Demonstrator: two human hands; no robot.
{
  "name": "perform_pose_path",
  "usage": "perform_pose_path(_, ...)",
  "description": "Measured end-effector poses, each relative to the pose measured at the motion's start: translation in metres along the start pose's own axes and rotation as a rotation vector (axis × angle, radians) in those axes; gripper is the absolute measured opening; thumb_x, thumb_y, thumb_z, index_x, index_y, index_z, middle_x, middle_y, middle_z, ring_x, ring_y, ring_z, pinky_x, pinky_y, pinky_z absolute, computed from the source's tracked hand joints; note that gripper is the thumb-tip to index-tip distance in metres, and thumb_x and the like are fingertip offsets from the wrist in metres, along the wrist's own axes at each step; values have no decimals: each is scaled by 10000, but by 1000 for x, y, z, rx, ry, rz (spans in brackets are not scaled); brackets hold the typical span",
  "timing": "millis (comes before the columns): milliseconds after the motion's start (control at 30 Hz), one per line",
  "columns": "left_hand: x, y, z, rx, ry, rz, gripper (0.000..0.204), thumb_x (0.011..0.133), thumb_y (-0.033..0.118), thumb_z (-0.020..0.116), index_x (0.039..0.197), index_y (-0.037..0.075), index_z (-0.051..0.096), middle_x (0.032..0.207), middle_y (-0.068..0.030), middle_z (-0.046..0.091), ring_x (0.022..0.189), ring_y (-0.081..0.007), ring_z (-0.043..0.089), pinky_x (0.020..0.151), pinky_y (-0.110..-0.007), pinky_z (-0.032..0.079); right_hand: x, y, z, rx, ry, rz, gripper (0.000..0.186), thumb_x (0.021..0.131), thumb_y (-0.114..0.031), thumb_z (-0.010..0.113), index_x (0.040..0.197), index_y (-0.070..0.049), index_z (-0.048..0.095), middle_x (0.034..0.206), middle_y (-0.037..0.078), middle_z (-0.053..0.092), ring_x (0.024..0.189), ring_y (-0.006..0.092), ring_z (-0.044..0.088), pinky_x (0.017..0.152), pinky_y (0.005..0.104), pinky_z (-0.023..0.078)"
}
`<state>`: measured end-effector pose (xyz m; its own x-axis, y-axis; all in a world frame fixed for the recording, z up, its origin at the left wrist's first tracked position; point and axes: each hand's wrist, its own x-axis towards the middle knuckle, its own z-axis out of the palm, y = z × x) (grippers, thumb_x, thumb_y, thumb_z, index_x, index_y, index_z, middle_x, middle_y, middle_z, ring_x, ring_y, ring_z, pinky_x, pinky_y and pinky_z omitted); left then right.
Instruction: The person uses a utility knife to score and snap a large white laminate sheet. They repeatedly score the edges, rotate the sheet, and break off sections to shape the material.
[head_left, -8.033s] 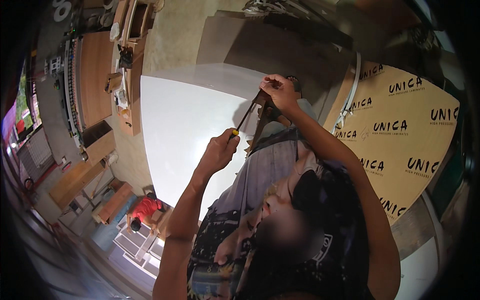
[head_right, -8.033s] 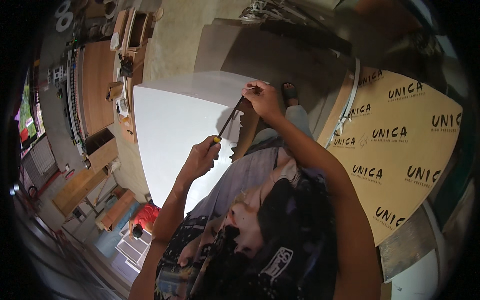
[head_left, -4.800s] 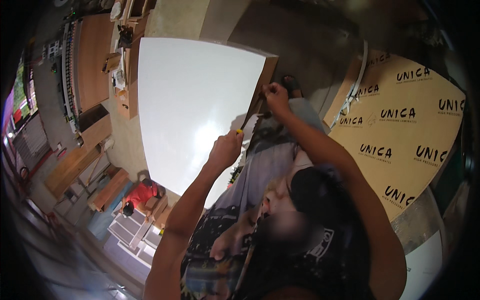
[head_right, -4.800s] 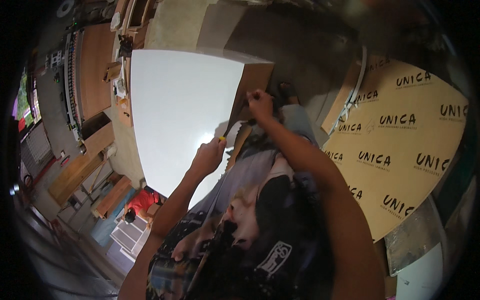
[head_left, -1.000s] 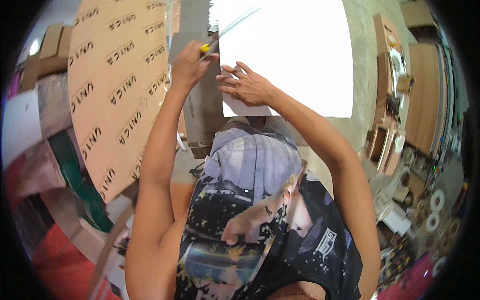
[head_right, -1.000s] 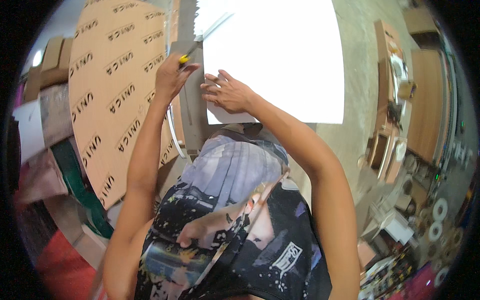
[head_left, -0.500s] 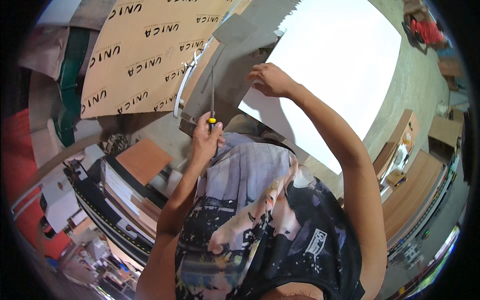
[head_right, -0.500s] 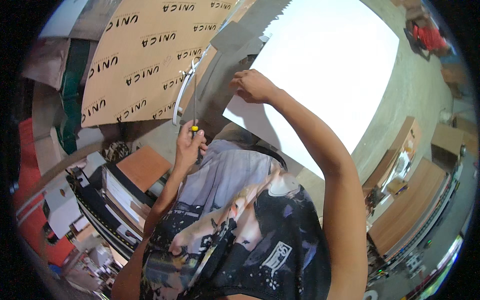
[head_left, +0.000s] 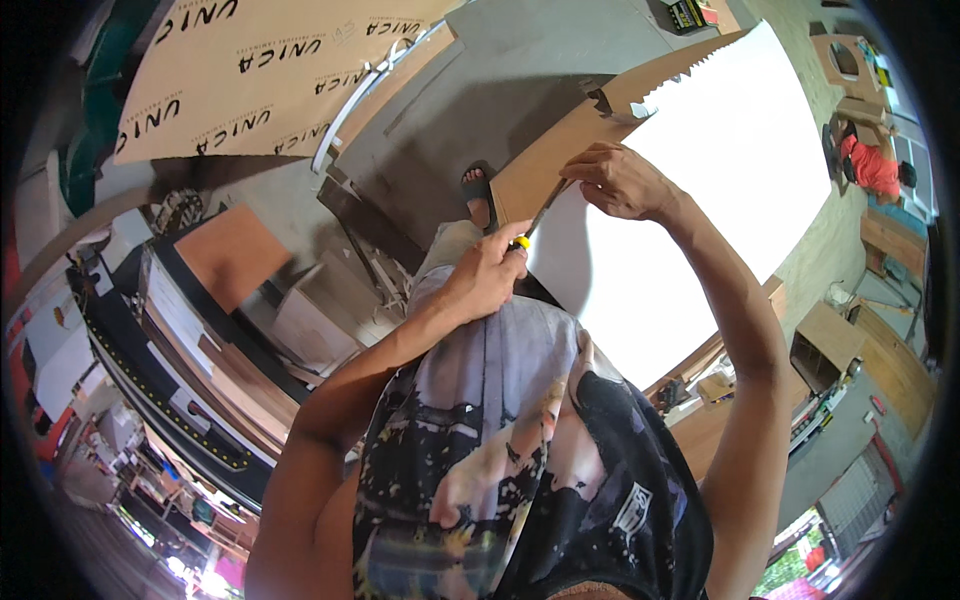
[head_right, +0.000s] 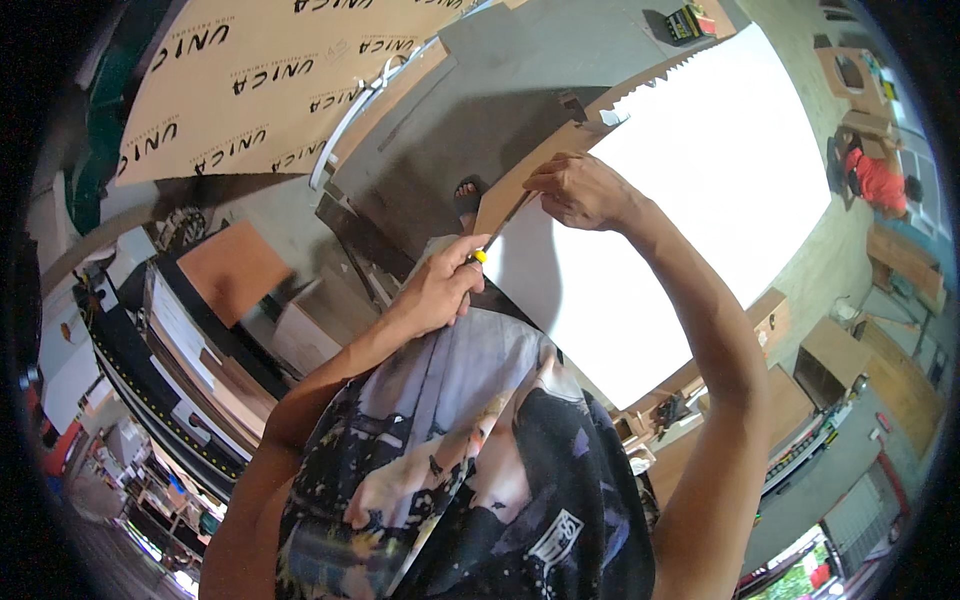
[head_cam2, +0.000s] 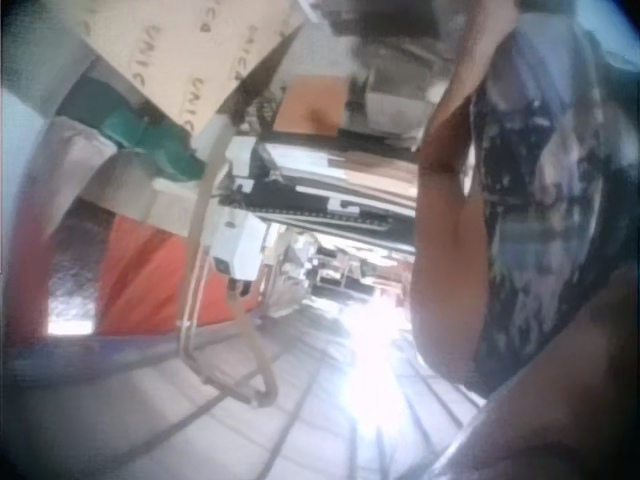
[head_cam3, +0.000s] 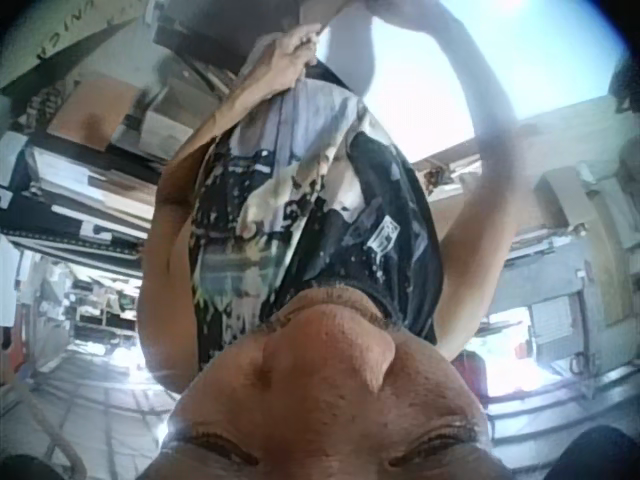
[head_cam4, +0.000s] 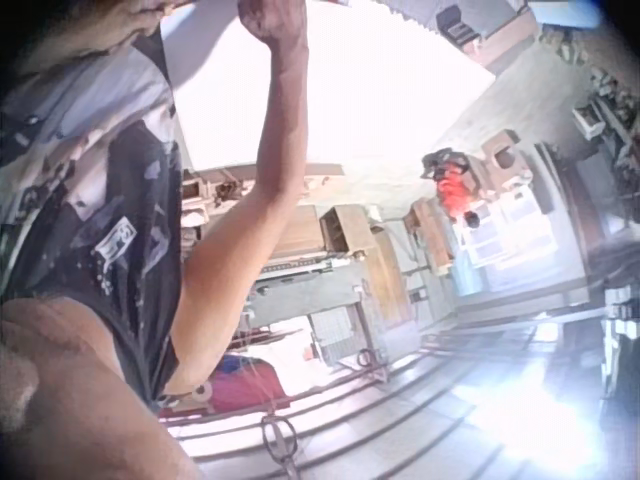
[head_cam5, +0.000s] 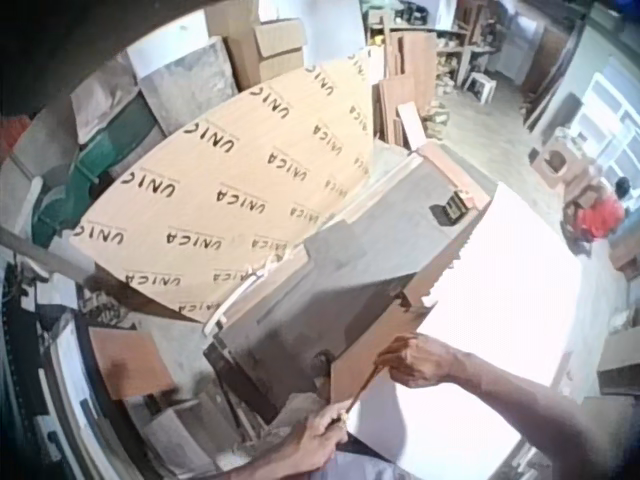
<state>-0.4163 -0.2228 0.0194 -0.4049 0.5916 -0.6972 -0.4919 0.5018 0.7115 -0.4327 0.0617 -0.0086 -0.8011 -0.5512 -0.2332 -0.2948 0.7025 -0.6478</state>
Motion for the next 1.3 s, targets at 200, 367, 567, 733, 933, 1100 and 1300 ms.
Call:
perform_pose_path(200,-7,0,18,50,50,74,468,1023,172,444,1473,54,393,838,-52,606,538,-68,534,455,-246,446,1,-1,-20,-95,-63,7,230,872,-128,623,1065,-64,730,1138,93,697,1140,265,598,1024,419,434)
perform_pose_path(367,-15,11,29,117,170,132,288,1009,167,478,1260,26,495,791,-182,621,697,-298,638,680,-423,492,6,1,-41,-103,-247,41,258,932,-208,587,1115,-93,728,1222,61,685,1241,256,543,1068,447,390)
perform_pose_path(567,10,12,28,115,192,48,318,1012,197,477,1279,25,488,788,-209,614,719,-369,631,670,-447,470,18,25,-28,-291,-342,-82,353,989,-343,508,1175,-115,704,1262,32,671,1316,285,494,1126,478,317)
perform_pose_path(733,-6,22,33,176,204,106,318,1009,193,479,1277,22,496,855,-242,652,798,-415,657,688,-449,480,10,25,-31,-292,-317,-6,322,969,-336,518,1239,-218,649,1247,13,673,1236,304,570,1056,517,416)
perform_pose_path(933,-8,30,25,243,210,27,302,1012,191,462,1267,45,532,918,-254,669,853,-436,662,748,-470,510,16,35,-14,-311,-283,-118,344,1007,-352,446,1285,-238,613,1280,23,652,1267,321,536,1095,530,378)
perform_pose_path(1100,15,0,26,130,293,0,323,1004,211,486,1279,45,528,971,-267,667,936,-450,647,784,-485,501,33,31,-17,-342,-447,-70,420,1048,-443,323,1322,-266,588,1308,21,636,1339,327,473,1162,530,274)
perform_pose_path(1300,-10,4,25,189,235,-26,311,997,220,492,1250,45,542,973,-271,665,930,-439,654,777,-490,502,24,1,-24,-243,-435,122,563,1048,-538,231,1397,-211,529,1212,76,679,1373,310,432,1183,500,230)
